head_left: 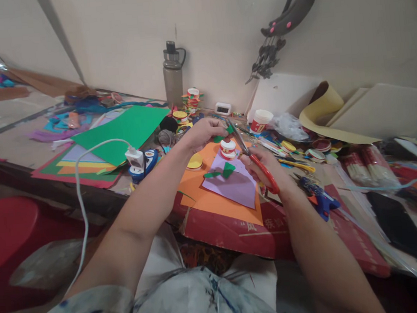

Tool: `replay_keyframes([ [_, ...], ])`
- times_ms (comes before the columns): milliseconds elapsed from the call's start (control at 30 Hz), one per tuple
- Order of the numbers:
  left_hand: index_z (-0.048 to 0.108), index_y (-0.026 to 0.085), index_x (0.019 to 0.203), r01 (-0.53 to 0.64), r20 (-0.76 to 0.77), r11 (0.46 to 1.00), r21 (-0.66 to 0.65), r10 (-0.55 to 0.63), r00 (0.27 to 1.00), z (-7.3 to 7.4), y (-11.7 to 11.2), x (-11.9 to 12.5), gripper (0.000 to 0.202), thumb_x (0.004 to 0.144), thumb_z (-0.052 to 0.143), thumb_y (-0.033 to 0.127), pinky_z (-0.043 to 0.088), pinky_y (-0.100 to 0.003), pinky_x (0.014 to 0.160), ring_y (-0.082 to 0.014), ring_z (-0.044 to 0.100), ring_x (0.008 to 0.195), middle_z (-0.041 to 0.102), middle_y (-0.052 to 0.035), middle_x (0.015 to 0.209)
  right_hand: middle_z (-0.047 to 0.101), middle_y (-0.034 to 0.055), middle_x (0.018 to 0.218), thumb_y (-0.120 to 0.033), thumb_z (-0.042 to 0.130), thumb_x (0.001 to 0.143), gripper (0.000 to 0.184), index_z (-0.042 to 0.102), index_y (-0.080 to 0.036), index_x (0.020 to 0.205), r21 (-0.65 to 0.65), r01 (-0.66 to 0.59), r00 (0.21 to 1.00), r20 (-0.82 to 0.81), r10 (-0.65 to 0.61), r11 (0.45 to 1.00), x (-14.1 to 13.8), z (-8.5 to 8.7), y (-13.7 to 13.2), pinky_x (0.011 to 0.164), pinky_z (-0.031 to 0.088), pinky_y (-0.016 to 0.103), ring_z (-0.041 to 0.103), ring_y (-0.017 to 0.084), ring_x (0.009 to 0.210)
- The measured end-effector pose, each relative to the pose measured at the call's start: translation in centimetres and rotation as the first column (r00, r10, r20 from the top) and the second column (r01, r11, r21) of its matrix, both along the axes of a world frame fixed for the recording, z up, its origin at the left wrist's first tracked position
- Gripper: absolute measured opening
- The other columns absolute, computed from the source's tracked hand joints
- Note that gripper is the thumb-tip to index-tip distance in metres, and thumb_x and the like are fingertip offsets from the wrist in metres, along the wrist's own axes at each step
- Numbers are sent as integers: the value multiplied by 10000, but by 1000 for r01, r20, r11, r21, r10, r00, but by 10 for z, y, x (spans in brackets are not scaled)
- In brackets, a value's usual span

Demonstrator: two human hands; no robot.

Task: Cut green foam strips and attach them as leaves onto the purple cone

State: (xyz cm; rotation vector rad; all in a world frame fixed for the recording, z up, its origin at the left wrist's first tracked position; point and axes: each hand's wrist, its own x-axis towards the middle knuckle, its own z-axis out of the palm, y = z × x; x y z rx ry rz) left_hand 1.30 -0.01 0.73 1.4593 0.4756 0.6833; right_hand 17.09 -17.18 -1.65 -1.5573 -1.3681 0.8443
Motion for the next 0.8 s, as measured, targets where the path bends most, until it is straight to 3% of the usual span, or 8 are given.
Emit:
replay_keyframes([
  [200, 574, 130, 544, 11, 17, 1000, 15, -11, 1000, 2, -2, -2, 261, 736, 672, -17, 316, -223, 559, -64, 576, 540, 620, -1, 529, 456, -60, 554, -724, 791, 744, 554, 590, -214, 828, -4, 38, 999, 18, -38, 999, 1, -1, 0, 408, 293, 241, 388, 90, 447],
  [433, 642, 114, 649, 83, 53, 996, -43, -81, 995, 0, -13, 2, 148, 764, 716, 57, 403, -220, 591, -82, 640, 585, 722, -45, 642, 474, -73, 556, -697, 828, 729, 554, 569, -239, 900, 188, 242, 965, -148, -216, 952, -2, -10, 8, 373, 309, 238, 379, 81, 403],
  [633, 662, 119, 714, 188, -8, 982, 20, -188, 982, -17, -26, 15, 154, 782, 783, 187, 392, -218, 566, -89, 664, 610, 740, -53, 693, 568, -34, 701, -648, 825, 763, 541, 558, -256, 1025, 357, 384, 910, -301, -285, 851, -2, -11, 12, 404, 335, 248, 432, 91, 474],
  [800, 707, 128, 759, 177, -109, 978, 115, -164, 980, -15, -36, 14, 147, 790, 788, 247, 433, -222, 594, -96, 695, 664, 768, -55, 774, 657, 28, 849, -600, 835, 756, 592, 550, -253, 1142, 373, 369, 927, -218, -306, 851, 0, -10, 14, 499, 443, 291, 554, 138, 599],
])
